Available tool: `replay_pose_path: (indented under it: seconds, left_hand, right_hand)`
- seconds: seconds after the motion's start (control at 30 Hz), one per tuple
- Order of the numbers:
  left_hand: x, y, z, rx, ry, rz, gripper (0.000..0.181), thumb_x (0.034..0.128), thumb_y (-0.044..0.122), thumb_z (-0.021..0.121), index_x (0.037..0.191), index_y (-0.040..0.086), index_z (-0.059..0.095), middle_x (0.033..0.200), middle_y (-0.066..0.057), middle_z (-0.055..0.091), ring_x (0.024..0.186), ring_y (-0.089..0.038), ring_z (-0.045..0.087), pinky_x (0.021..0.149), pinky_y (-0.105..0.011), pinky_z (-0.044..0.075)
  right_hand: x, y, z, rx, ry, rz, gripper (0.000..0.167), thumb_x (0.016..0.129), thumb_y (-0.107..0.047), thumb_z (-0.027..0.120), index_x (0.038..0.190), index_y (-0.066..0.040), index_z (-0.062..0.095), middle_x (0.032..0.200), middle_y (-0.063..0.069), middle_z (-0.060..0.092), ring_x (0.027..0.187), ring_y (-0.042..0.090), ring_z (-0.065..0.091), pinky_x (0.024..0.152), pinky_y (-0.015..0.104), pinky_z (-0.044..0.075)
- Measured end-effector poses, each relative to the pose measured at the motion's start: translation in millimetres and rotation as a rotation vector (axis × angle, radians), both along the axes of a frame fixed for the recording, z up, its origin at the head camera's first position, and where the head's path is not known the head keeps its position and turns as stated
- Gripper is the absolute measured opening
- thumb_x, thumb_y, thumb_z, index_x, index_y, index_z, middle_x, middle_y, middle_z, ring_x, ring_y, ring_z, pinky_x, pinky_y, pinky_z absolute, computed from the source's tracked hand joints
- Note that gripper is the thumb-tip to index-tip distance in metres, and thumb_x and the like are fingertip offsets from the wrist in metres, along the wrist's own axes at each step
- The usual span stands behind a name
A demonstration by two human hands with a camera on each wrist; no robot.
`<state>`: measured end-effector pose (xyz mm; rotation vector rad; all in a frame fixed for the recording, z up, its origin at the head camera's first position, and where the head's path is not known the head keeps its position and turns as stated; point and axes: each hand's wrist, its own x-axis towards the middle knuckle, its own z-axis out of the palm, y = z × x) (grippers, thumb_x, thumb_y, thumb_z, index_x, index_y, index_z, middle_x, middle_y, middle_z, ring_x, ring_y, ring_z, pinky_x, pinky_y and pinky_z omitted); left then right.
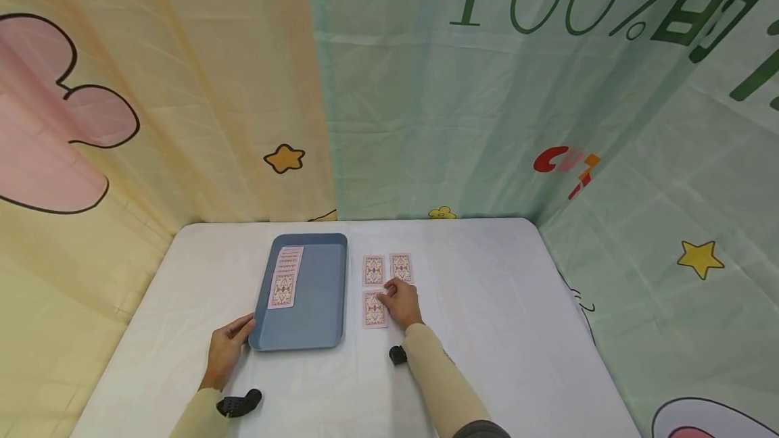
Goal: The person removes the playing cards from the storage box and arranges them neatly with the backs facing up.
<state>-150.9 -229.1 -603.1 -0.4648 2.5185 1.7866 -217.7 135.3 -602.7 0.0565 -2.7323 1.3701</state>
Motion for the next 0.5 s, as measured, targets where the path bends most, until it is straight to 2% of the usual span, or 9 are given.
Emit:
replay_pose_path:
  seconds: [0.13, 0.2, 0.3, 0.37, 0.43, 0.5]
  left_hand:
    - [0.6, 0.3, -0.1, -0.004, -0.001, -0.001, 0.036, 0.0978, 0.016, 0.057, 0.127, -0.005, 0.059, 0.13, -0.023, 0.058, 0.122, -0.032, 0.054, 0.078, -0.001, 0.039]
    - [0.7, 0.4, -0.1, -0.006, -0.002, 0.003, 0.036, 0.0975, 0.016, 0.057, 0.127, -0.005, 0.06, 0.129, -0.022, 0.058, 0.118, -0.023, 0.057, 0.077, -0.002, 0.04]
    - [0.8, 0.8, 0.0, -0.001, 0.004, 0.006, 0.036, 0.0972, 0.015, 0.058, 0.126, -0.005, 0.06, 0.129, -0.023, 0.059, 0.117, -0.022, 0.057, 0.075, 0.001, 0.037]
    - [1.0, 0.8, 0.0, -0.001, 0.004, 0.004, 0.036, 0.0975, 0.016, 0.057, 0.127, -0.005, 0.06, 0.129, -0.023, 0.058, 0.117, -0.022, 0.057, 0.075, 0.001, 0.037]
    - [1.3, 0.8, 0.0, 0.005, 0.006, -0.002, 0.037, 0.0979, 0.016, 0.057, 0.127, -0.006, 0.059, 0.13, -0.023, 0.058, 0.122, -0.032, 0.053, 0.075, 0.002, 0.036]
    - [1.5, 0.7, 0.0, 0.009, 0.004, -0.005, 0.037, 0.0981, 0.016, 0.057, 0.128, -0.006, 0.058, 0.13, -0.024, 0.057, 0.123, -0.033, 0.053, 0.075, 0.002, 0.035]
  right_hand:
    - [1.2, 1, 2.0, -0.027, -0.007, -0.023, 0.022, 0.079, -0.013, 0.079, 0.092, 0.001, 0.066, 0.072, 0.002, 0.058, 0.064, 0.012, 0.05, 0.059, 0.025, 0.044]
    - [2.0, 1, 3.7, -0.037, -0.012, -0.031, 0.022, 0.08, -0.013, 0.078, 0.092, 0.001, 0.066, 0.073, 0.003, 0.058, 0.064, 0.012, 0.05, 0.06, 0.025, 0.044]
    - [3.3, -1, 7.1, -0.052, -0.014, -0.04, 0.02, 0.081, -0.011, 0.078, 0.091, 0.001, 0.066, 0.073, 0.003, 0.057, 0.064, 0.012, 0.05, 0.06, 0.025, 0.043]
    - [3.9, -4, 10.2, -0.063, -0.007, -0.044, 0.017, 0.081, -0.01, 0.076, 0.091, 0.001, 0.067, 0.072, 0.003, 0.057, 0.064, 0.012, 0.049, 0.059, 0.025, 0.043]
    - [4.1, -7, 13.2, -0.074, -0.008, -0.051, 0.015, 0.082, -0.008, 0.075, 0.091, 0.001, 0.067, 0.071, 0.002, 0.057, 0.063, 0.012, 0.049, 0.059, 0.025, 0.043]
    - [3.8, -11, 16.5, -0.086, -0.023, -0.057, 0.014, 0.082, -0.008, 0.075, 0.091, 0.001, 0.067, 0.072, 0.002, 0.057, 0.063, 0.012, 0.049, 0.058, 0.025, 0.043]
